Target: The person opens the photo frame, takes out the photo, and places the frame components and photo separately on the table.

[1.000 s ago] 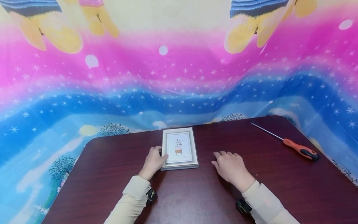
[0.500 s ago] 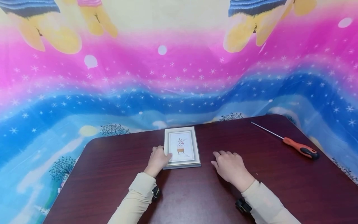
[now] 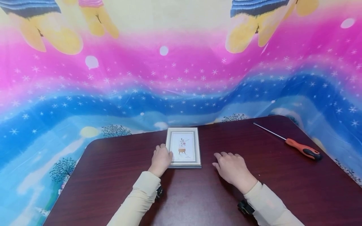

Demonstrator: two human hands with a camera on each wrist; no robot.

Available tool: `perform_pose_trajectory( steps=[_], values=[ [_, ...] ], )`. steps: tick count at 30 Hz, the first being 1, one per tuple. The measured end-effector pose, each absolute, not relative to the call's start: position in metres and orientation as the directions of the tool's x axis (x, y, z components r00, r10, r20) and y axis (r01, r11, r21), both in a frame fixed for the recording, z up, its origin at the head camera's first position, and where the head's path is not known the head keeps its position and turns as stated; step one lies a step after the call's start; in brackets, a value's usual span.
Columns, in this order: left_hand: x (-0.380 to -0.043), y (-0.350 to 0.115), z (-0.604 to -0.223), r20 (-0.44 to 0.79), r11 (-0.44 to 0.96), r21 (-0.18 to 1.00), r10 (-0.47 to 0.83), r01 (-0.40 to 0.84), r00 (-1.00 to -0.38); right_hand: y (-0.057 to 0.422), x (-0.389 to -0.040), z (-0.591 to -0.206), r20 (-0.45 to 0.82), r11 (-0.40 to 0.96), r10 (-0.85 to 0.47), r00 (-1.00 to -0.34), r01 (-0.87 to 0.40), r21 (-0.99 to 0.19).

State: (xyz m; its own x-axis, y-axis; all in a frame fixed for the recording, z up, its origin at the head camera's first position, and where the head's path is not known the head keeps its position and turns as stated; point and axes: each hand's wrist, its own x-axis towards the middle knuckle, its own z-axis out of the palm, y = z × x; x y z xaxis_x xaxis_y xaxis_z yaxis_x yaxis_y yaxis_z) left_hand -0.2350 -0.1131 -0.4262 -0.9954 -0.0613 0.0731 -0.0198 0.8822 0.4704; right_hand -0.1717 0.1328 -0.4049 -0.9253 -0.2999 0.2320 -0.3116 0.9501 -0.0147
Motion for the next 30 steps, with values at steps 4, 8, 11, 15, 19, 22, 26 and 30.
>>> perform_pose_trajectory(
  steps=[4,8,11,15,19,22,26,30],
  values=[
    [-0.237,-0.113,-0.424,0.084,0.884,0.468,-0.05,-0.005,-0.995,0.131,-0.171,-0.405,0.237,0.943,-0.317,-0.918,-0.331,-0.022],
    [-0.238,-0.114,-0.421,0.062,0.863,0.504,-0.056,-0.017,-0.997,0.13,-0.171,-0.403,0.226,0.944,-0.315,-0.922,-0.329,-0.026],
    [-0.237,-0.115,-0.418,0.03,0.83,0.557,-0.067,-0.039,-0.997,0.129,-0.17,-0.403,0.222,0.945,-0.312,-0.924,-0.326,-0.028],
    [-0.237,-0.115,-0.412,0.008,0.782,0.621,-0.07,-0.05,-0.997,0.13,-0.17,-0.403,0.223,0.943,-0.318,-0.922,-0.331,-0.023],
    [-0.236,-0.116,-0.404,-0.005,0.745,0.665,-0.065,-0.052,-0.998,0.13,-0.17,-0.403,0.22,0.944,-0.317,-0.923,-0.328,-0.019],
    [-0.235,-0.117,-0.397,0.002,0.73,0.682,-0.065,-0.046,-0.998,0.13,-0.17,-0.403,0.217,0.945,-0.314,-0.924,-0.326,-0.02],
    [-0.234,-0.117,-0.389,0.053,0.742,0.67,-0.073,-0.019,-0.996,0.131,-0.171,-0.403,0.212,0.944,-0.316,-0.925,-0.328,-0.023],
    [-0.235,-0.116,-0.382,0.109,0.772,0.636,-0.071,0.014,-0.991,0.133,-0.17,-0.403,0.205,0.946,-0.311,-0.928,-0.322,-0.024]
  ],
)
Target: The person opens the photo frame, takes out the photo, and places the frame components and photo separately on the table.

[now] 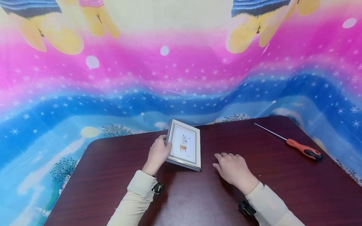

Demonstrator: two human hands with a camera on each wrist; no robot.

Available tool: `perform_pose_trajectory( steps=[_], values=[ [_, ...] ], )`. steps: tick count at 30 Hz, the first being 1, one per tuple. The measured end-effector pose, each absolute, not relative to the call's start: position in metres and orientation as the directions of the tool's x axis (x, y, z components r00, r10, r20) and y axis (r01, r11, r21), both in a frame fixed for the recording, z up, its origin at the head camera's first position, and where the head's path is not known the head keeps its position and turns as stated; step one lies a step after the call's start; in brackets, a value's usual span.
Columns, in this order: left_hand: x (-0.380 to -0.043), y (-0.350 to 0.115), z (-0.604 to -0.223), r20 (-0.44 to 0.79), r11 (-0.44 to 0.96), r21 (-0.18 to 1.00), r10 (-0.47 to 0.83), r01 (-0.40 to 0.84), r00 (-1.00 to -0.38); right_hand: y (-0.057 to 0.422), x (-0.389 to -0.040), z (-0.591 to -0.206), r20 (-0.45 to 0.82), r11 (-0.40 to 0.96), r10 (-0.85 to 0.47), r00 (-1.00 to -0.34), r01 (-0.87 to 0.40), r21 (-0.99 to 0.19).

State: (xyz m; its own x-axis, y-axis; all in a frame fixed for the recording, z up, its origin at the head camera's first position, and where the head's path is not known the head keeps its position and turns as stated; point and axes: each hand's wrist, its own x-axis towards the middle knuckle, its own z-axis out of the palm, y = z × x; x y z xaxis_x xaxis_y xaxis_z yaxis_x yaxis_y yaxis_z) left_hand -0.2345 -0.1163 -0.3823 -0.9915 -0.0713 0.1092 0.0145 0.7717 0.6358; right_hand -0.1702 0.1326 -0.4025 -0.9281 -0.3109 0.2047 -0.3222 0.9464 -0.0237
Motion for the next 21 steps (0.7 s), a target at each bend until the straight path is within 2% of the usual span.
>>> perform_pose_trajectory(
  steps=[12,21],
  values=[
    [-0.23,-0.114,-0.358,0.182,0.822,0.568,-0.07,0.047,-0.981,0.135,-0.172,-0.403,0.235,0.948,-0.307,-0.922,-0.319,-0.012],
    [-0.229,-0.112,-0.351,0.31,0.845,0.523,-0.064,0.114,-0.948,0.136,-0.173,-0.404,0.271,0.946,-0.309,-0.911,-0.323,-0.007]
  ],
)
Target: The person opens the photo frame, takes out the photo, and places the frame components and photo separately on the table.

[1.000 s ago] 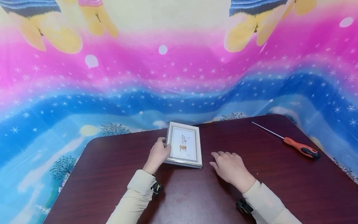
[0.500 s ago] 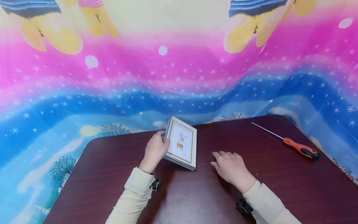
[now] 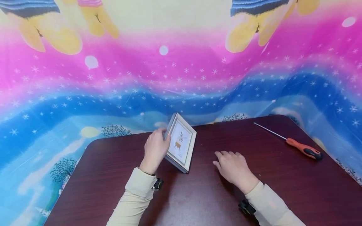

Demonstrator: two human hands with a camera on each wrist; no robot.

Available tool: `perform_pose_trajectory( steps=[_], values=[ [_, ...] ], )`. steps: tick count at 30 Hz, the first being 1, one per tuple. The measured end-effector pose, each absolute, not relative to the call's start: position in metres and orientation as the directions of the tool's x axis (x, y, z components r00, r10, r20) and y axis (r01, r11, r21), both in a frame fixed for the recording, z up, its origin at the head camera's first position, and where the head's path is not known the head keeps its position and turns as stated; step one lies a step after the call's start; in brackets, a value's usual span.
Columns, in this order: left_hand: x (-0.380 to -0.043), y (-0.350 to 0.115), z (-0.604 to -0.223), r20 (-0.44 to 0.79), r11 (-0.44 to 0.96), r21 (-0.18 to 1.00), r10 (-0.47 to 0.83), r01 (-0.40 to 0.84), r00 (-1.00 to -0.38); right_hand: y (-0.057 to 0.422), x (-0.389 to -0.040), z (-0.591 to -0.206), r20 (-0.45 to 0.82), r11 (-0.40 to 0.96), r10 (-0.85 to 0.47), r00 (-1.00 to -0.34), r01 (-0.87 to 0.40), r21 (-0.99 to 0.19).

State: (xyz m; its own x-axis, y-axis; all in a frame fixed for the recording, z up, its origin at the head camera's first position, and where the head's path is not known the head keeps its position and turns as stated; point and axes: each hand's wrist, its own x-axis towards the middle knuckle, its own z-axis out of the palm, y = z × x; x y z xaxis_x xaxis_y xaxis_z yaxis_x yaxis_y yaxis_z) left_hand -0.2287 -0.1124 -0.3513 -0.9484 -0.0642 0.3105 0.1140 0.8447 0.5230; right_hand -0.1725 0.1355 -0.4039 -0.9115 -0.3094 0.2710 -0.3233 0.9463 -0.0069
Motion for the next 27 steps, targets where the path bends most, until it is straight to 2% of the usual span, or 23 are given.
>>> perform_pose_trajectory(
  steps=[11,27],
  values=[
    [-0.229,-0.107,-0.346,0.399,0.892,0.433,-0.063,0.127,-0.915,0.136,-0.173,-0.404,0.298,0.947,-0.308,-0.903,-0.322,0.002],
    [-0.224,-0.097,-0.345,0.589,0.964,0.199,0.027,0.177,-0.808,0.135,-0.172,-0.404,0.277,0.949,-0.305,-0.911,-0.316,0.006]
  ],
)
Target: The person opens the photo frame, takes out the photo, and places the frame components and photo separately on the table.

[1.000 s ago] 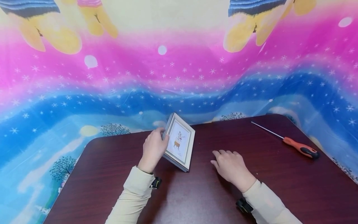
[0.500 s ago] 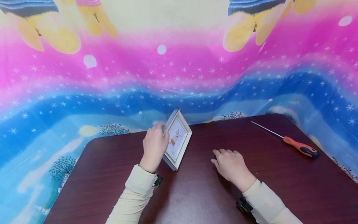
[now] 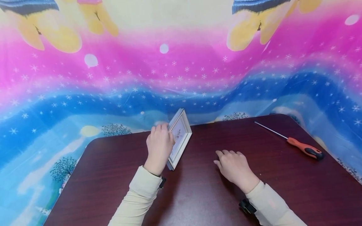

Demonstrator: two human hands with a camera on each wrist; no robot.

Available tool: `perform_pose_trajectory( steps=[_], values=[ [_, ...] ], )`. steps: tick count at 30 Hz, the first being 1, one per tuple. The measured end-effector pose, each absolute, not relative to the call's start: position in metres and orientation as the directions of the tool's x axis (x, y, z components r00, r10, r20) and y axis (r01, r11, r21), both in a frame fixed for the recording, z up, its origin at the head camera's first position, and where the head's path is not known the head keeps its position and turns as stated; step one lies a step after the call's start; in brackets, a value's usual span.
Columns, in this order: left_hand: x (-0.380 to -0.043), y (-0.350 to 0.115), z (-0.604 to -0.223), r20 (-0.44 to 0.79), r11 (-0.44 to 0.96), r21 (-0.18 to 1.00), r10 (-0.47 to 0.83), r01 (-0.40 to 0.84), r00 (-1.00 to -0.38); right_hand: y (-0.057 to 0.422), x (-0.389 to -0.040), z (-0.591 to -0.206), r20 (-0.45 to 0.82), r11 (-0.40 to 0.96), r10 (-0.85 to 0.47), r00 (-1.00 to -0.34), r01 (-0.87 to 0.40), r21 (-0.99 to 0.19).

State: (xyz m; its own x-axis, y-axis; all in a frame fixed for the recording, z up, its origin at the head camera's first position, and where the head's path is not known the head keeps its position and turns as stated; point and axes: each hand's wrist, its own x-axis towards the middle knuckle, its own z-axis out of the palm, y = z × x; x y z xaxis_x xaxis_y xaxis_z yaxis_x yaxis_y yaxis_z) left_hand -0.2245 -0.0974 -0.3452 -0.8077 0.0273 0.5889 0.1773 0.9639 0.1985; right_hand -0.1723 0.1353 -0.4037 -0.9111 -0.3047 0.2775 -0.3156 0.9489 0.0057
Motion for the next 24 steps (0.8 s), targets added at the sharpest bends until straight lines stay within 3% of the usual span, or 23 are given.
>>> perform_pose_trajectory(
  steps=[6,24],
  values=[
    [-0.224,-0.09,-0.346,0.638,0.971,0.107,0.099,0.215,-0.764,0.136,-0.174,-0.404,0.274,0.947,-0.311,-0.91,-0.321,0.007],
    [-0.204,-0.062,-0.349,0.534,0.952,0.152,0.147,0.265,-0.833,0.148,-0.18,-0.398,0.268,0.953,-0.291,-0.919,-0.303,-0.005]
  ],
)
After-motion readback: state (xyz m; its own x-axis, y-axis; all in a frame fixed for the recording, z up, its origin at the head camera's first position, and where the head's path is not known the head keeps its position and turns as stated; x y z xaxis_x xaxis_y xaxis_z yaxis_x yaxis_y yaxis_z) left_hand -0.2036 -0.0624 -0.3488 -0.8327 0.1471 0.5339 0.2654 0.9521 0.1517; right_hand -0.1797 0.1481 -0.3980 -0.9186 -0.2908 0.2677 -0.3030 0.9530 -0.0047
